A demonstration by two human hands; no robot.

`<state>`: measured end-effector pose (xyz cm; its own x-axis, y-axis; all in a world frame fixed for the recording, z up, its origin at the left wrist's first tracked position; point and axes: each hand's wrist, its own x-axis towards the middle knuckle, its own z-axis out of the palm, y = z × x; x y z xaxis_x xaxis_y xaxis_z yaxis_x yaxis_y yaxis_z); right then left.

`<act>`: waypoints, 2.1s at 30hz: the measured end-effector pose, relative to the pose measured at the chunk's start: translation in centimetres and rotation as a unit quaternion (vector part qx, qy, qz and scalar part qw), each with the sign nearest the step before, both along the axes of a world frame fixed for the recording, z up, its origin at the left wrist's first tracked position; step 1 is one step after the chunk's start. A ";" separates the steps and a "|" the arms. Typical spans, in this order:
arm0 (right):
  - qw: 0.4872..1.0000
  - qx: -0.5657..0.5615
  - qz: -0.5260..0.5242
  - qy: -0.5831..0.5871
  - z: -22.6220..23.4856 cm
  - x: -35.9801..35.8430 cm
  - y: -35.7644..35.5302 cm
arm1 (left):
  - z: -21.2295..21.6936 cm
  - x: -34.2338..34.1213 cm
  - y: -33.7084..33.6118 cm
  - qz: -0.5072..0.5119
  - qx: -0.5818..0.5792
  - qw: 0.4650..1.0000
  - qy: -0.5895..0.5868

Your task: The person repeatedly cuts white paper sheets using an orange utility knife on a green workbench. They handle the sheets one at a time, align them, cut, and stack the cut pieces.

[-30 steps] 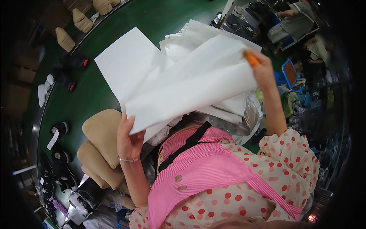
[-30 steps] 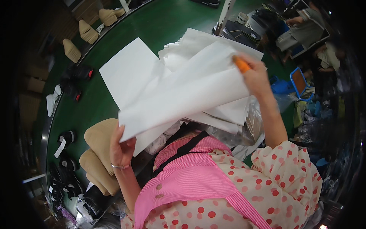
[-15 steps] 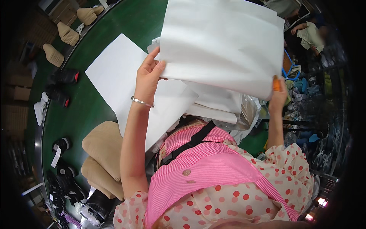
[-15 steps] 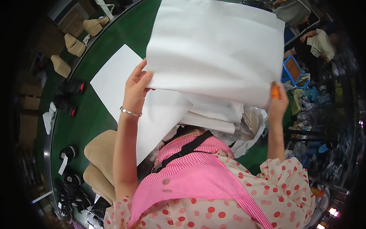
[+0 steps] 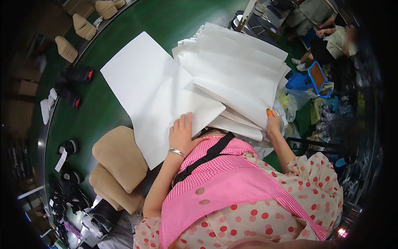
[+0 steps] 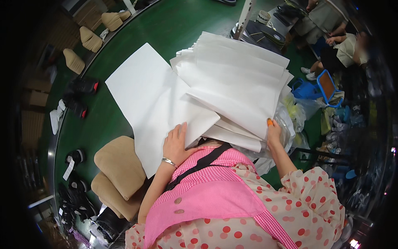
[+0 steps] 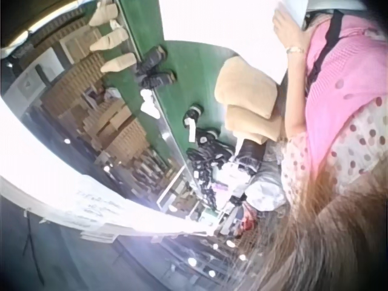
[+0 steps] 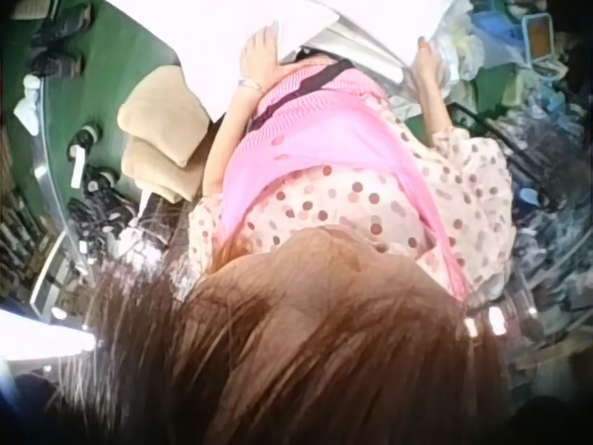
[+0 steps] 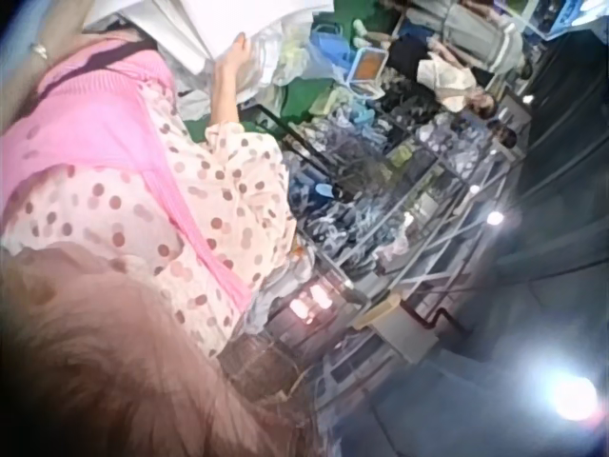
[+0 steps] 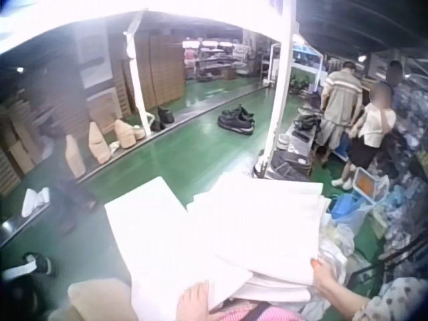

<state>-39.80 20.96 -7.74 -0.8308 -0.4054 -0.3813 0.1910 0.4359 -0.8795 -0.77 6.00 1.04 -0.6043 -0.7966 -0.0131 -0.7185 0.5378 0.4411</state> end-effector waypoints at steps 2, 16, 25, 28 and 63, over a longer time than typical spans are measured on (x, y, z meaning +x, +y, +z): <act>0.999 0.030 0.034 0.016 -0.3 -0.8 0.2 | -0.9 0.9 0.3 -0.004 -0.001 1.000 -0.027; 0.996 0.009 0.076 0.037 -3.0 -2.8 0.4 | -0.2 8.3 -2.6 0.333 -0.071 0.907 0.246; 0.863 0.339 0.374 0.037 9.3 0.1 -2.8 | 3.5 8.9 -0.9 0.283 -0.127 0.933 0.184; 0.606 0.483 0.477 0.414 11.4 -1.2 -3.6 | 5.3 7.6 -0.2 0.214 -0.165 0.942 0.201; 0.764 -0.150 0.560 0.284 16.4 7.5 -19.8 | -0.3 6.4 8.3 0.124 0.032 0.982 0.137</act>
<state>-32.33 1.15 8.68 0.1046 -0.9816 0.1600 -0.6032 -0.1905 -0.7745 5.68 14.28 0.72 -0.3788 -0.9230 0.0677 -0.6738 0.3252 0.6635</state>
